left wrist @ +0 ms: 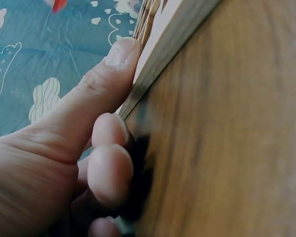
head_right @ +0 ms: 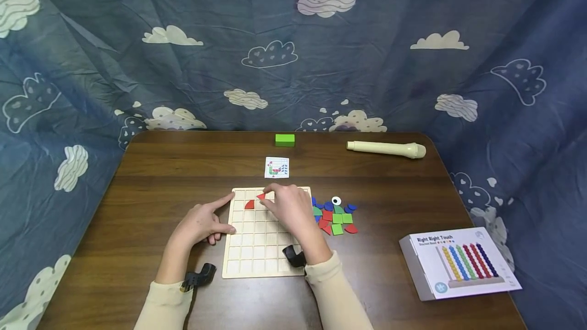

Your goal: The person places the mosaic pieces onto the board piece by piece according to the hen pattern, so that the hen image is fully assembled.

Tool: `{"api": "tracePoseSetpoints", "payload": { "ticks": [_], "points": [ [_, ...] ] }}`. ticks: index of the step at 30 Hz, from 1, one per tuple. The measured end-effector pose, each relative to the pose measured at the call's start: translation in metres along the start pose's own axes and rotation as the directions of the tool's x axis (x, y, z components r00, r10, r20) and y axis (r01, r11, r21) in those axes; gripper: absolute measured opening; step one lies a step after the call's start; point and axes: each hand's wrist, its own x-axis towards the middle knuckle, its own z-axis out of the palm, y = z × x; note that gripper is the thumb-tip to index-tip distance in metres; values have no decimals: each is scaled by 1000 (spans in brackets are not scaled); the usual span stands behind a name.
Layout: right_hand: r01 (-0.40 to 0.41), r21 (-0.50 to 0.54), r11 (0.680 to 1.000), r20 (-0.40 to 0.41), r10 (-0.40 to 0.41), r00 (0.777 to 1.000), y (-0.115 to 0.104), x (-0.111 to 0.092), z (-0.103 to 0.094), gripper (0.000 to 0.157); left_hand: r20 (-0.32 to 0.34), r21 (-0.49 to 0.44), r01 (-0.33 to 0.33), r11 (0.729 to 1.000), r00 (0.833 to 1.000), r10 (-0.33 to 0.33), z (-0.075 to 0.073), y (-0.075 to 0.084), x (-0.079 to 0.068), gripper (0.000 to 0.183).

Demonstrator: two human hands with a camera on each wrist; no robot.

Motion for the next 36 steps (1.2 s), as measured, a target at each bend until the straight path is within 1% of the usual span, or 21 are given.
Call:
{"api": "tracePoseSetpoints", "payload": {
  "ticks": [3, 6, 10, 14, 17, 22, 28, 32, 36],
  "points": [
    [48, -18, 999, 32, -47, 998, -16, 2, 15, 24, -4, 21, -21, 1000, 1000, 21, 0, -1, 0, 103],
    [91, -17, 996, 56, -90, 994, -26, 2, 30, 22, -9, 41, -41, 998, 999, 41, -1, -1, -1, 102],
    [128, -24, 991, 64, -126, 990, -29, 3, 48, 19, -18, 44, -59, 997, 998, 60, -1, -2, -1, 102],
    [132, -18, 991, 98, -130, 987, -29, 4, 60, 18, -19, 51, -69, 996, 997, 70, -1, -2, 0, 101],
    [137, 1, 991, 111, -136, 985, -28, 4, 66, 18, -19, 51, -63, 997, 998, 64, 0, -2, 0, 102],
    [144, 8, 990, 101, -144, 984, -28, 6, 70, 16, -24, 44, -54, 998, 998, 55, 0, -1, -1, 102],
    [123, 3, 992, 119, -122, 985, -27, 7, 72, 18, -20, 18, -23, 1000, 1000, 23, 1, 1, -1, 101],
    [118, -1, 993, 122, -117, 986, -26, 7, 73, 20, -26, 22, -20, 1000, 999, 20, 1, 1, -1, 102],
    [134, -1, 991, 113, -133, 985, -25, 8, 73, 19, -32, 27, -24, 999, 999, 25, 0, 1, -2, 101]
  ]
}}
